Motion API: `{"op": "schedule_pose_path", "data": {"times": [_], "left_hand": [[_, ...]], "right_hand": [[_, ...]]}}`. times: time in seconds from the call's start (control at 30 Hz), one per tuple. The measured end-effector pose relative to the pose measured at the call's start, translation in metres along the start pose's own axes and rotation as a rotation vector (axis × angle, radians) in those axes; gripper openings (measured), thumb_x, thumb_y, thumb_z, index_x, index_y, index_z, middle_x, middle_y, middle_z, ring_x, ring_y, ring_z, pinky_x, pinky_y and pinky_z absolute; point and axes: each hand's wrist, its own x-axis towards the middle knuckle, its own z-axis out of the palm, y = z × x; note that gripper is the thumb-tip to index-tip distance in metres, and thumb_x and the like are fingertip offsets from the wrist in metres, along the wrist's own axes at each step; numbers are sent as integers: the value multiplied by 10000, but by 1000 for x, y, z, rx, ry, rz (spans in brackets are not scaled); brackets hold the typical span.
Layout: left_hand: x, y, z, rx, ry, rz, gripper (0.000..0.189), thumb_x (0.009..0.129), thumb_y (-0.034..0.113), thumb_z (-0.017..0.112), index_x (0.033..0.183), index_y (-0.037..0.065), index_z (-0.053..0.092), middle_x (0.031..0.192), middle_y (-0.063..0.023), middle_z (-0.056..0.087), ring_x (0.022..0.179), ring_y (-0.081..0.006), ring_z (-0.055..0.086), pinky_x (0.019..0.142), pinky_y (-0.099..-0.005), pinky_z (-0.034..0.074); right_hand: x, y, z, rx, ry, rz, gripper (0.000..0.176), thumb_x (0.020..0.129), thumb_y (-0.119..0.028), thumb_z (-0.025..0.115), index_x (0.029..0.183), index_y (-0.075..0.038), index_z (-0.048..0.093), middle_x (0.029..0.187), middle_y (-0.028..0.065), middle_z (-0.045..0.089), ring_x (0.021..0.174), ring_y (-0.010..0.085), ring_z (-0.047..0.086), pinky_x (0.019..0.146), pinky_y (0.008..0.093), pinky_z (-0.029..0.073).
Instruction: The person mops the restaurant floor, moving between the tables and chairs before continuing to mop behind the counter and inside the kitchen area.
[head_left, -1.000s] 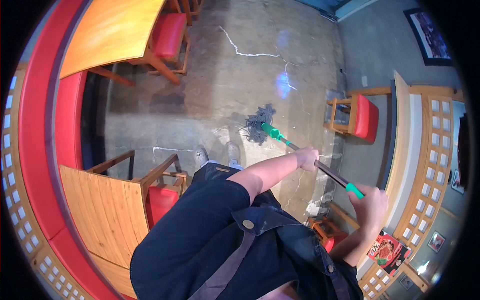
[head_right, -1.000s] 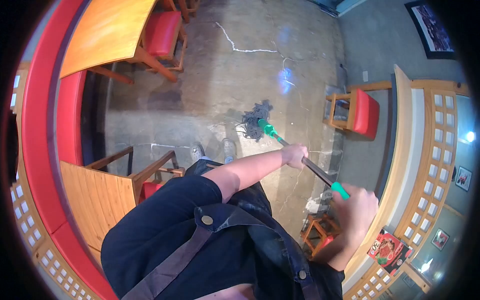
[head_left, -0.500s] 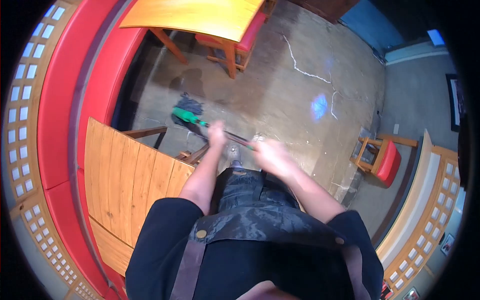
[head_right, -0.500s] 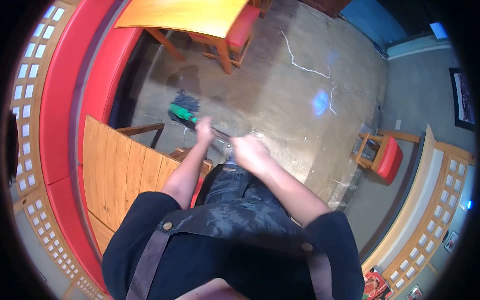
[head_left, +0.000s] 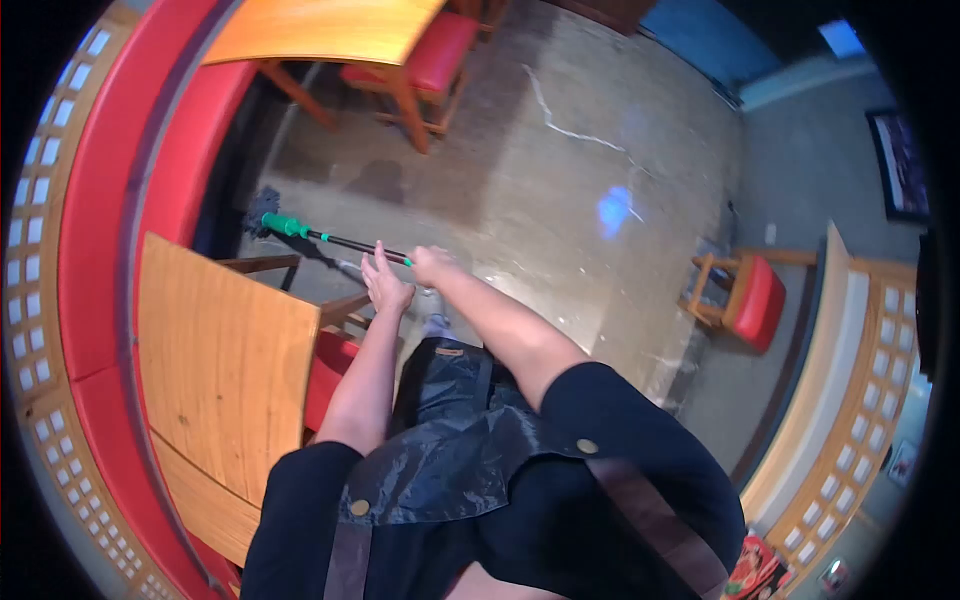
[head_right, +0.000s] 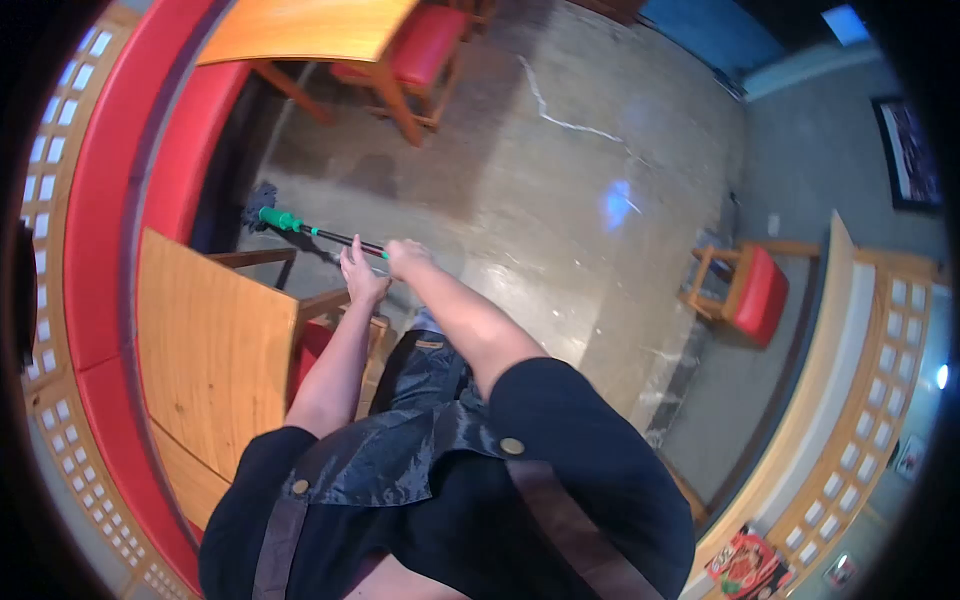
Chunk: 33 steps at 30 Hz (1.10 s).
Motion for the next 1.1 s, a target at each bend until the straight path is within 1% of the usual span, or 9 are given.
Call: {"op": "schedule_pose_path", "data": {"times": [0.1, 0.2, 0.3, 0.33, 0.43, 0.47, 0.57, 0.77, 1.1], "left_hand": [[-56, 46, 38, 410, -477, 170, 728, 632, 322, 724, 1264, 223, 375, 1377, -120, 215, 1286, -327, 169, 1013, -424, 274], [-126, 57, 157, 327, -878, 740, 586, 667, 414, 686, 1170, 190, 486, 1291, -139, 375, 1217, -310, 316, 962, -427, 336], [-268, 127, 225, -124, -1146, 969, 299, 684, 279, 655, 860, 63, 548, 773, -159, 573, 772, -336, 564, 700, -427, 439], [-316, 160, 229, -339, -1100, 1165, 223, 695, 218, 629, 770, 37, 520, 759, -185, 560, 715, -350, 554, 622, -424, 439], [-432, 240, 223, -505, -1204, 1287, 177, 701, 169, 611, 783, 46, 514, 709, -173, 542, 682, -349, 539, 587, -418, 416], [-451, 260, 210, -526, -1294, 1290, 167, 692, 176, 606, 761, 46, 526, 699, -172, 547, 683, -346, 545, 592, -415, 421], [-473, 288, 211, -449, -1367, 1389, 125, 659, 174, 586, 697, 56, 571, 692, -172, 573, 685, -342, 564, 606, -413, 441], [-427, 267, 167, -173, -1263, 1379, 101, 576, 138, 529, 598, 55, 583, 674, -175, 580, 677, -339, 573, 608, -416, 452], [-220, 96, 94, -148, -643, 1136, 143, 553, 180, 527, 629, 85, 602, 651, -167, 573, 642, -344, 564, 591, -416, 465]], "right_hand": [[-124, 114, -4, 108, -16, 154, 349, 806, -314, 523, 1154, -291, 534, 1022, 149, 585, 959, 305, 560, 811, 397, 449], [-289, 231, 10, 135, 28, 254, 354, 815, -348, 513, 1165, -300, 525, 889, 157, 593, 849, 308, 573, 756, 394, 443], [-481, 272, -20, 22, 48, 563, 338, 800, -407, 534, 1127, -322, 551, 985, 124, 601, 902, 287, 575, 786, 385, 445], [-536, 266, -36, -6, 185, 593, 300, 786, -383, 555, 1073, -305, 592, 975, 126, 605, 900, 296, 577, 796, 389, 447], [-635, 211, -89, -102, 217, 990, 258, 723, -278, 625, 980, -256, 649, 809, 135, 627, 793, 304, 599, 768, 382, 463], [-660, 205, -85, -139, 344, 925, 273, 703, -262, 644, 976, -236, 652, 777, 139, 627, 746, 309, 603, 736, 393, 468], [-662, 171, -76, -307, 405, 1044, 264, 672, -201, 649, 933, -166, 666, 741, 139, 622, 683, 319, 598, 666, 390, 478], [-628, 132, -65, -265, 487, 827, 218, 667, -210, 670, 881, -171, 671, 656, 150, 598, 594, 333, 581, 605, 394, 477], [-468, 86, -73, -92, 291, 235, 210, 751, -221, 581, 939, -155, 647, 672, 152, 584, 695, 318, 582, 659, 408, 445]]}}
